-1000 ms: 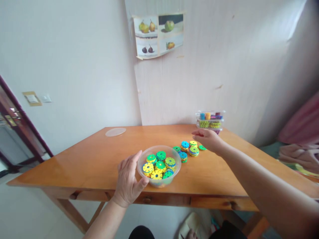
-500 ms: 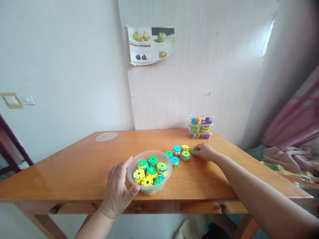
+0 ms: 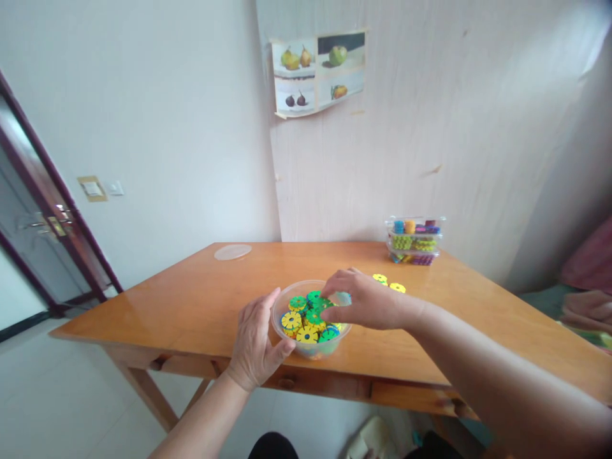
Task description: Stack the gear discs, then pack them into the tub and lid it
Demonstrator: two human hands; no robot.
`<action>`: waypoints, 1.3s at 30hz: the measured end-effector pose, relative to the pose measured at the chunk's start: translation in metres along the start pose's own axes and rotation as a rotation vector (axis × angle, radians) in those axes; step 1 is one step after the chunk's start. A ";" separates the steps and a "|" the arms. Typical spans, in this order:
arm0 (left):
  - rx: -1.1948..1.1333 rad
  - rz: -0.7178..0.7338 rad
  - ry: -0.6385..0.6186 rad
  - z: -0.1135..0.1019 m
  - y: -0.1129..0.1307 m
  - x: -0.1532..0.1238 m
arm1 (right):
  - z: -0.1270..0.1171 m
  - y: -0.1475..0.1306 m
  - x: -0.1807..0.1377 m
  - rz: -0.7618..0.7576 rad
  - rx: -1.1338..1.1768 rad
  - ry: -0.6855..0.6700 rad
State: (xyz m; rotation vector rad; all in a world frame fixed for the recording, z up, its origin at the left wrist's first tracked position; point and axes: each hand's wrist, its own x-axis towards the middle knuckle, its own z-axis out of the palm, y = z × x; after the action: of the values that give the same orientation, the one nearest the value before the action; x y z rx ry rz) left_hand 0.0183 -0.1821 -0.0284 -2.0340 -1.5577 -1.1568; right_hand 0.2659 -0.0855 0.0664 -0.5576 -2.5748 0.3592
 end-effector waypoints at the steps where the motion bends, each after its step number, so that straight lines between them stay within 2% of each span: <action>1: 0.001 -0.001 -0.004 0.000 0.000 0.000 | 0.004 -0.006 0.003 -0.015 -0.008 -0.007; 4: -0.004 -0.005 -0.012 -0.001 0.000 0.000 | 0.007 -0.007 0.006 -0.007 -0.001 0.010; 6: -0.008 -0.001 -0.010 -0.001 -0.001 0.000 | 0.002 0.006 0.003 0.082 0.022 0.083; 8: -0.011 0.003 -0.003 0.000 -0.001 0.000 | -0.006 0.030 -0.003 0.215 0.041 0.174; 11: -0.011 0.004 0.017 0.002 -0.002 0.000 | -0.020 0.080 -0.020 0.394 -0.012 0.277; 14: -0.010 0.001 0.017 0.003 -0.004 0.000 | -0.030 0.132 -0.044 0.702 -0.154 0.355; 15: -0.011 0.000 0.011 0.003 -0.005 0.000 | -0.032 0.146 -0.052 0.786 -0.212 0.325; 17: -0.012 0.000 0.000 0.004 -0.006 0.001 | -0.032 0.168 -0.066 0.852 -0.245 0.268; 20: -0.012 0.006 0.002 0.003 -0.008 0.001 | -0.025 0.183 -0.077 0.841 -0.242 0.173; 25: -0.016 0.013 0.002 0.003 -0.008 0.000 | -0.008 0.190 -0.075 0.826 -0.262 0.096; 31: -0.018 -0.005 0.002 0.002 -0.007 0.000 | -0.010 0.189 -0.076 0.815 -0.229 0.140; 34: -0.014 -0.008 -0.003 0.002 -0.005 0.000 | -0.015 0.164 -0.069 0.757 -0.163 0.210; 37: -0.010 -0.008 -0.005 0.002 -0.003 0.001 | -0.018 0.115 -0.052 0.487 0.008 0.261; 39: -0.009 -0.007 -0.003 0.001 -0.002 0.001 | -0.016 0.076 -0.038 0.312 0.051 0.213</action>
State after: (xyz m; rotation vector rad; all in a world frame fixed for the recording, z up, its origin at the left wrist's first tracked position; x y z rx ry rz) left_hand 0.0167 -0.1798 -0.0290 -2.0384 -1.5646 -1.1658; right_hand 0.3288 -0.0325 0.0388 -0.9296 -2.2696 0.4419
